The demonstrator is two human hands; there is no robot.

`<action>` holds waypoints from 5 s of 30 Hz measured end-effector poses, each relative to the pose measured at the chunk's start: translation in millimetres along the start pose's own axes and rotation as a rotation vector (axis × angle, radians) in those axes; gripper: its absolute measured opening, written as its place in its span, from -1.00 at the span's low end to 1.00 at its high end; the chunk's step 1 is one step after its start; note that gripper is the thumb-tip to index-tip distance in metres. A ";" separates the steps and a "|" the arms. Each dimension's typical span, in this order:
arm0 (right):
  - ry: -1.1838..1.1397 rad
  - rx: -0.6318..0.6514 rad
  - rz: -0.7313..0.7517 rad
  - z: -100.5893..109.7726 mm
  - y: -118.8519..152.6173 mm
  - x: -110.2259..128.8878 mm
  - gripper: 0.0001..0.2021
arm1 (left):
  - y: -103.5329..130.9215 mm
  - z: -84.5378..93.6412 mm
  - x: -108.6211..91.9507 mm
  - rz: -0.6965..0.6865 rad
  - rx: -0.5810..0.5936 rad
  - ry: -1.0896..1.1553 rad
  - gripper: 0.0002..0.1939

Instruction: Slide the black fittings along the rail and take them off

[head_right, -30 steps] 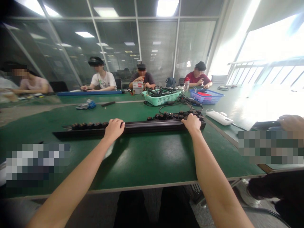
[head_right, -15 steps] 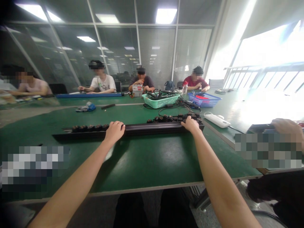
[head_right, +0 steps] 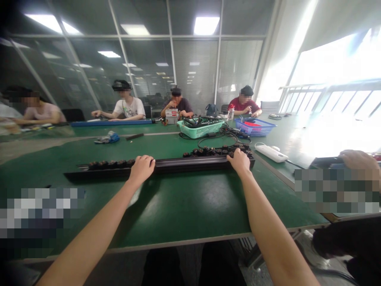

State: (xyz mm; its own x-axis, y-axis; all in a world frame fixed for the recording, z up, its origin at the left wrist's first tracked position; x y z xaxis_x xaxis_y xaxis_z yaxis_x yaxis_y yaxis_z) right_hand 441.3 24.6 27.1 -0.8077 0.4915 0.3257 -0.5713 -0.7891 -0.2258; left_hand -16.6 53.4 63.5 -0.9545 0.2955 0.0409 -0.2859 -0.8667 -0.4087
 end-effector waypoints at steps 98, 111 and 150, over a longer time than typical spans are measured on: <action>0.053 0.130 -0.163 18.9 7.8 -18.1 -0.42 | 16.3 35.7 -0.4 0.327 0.255 -0.117 -0.48; 0.057 0.141 -0.236 27.5 18.7 -14.3 -0.39 | 16.5 34.9 2.9 0.350 0.243 -0.123 -0.47; 0.035 0.123 -0.283 23.0 9.9 -28.9 -0.38 | 17.8 31.2 7.0 0.433 0.304 -0.001 -0.49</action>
State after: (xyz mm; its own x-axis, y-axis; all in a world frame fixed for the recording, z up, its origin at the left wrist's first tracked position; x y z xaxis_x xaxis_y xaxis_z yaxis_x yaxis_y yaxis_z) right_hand 462.3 -5.9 36.5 -0.6248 0.7089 0.3272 -0.7540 -0.6566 -0.0171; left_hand -31.1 27.5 84.9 -0.9906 -0.1157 -0.0725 0.1230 -0.9868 -0.1056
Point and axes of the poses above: each hand's wrist, its own y-axis away from the middle knuckle, its own z-axis out of the back of the hand, x = y × z, the point moved 7 cm from there along -y, towards the middle knuckle, and after that the axes turned 7 degrees about -z, right-handed, at the moved point
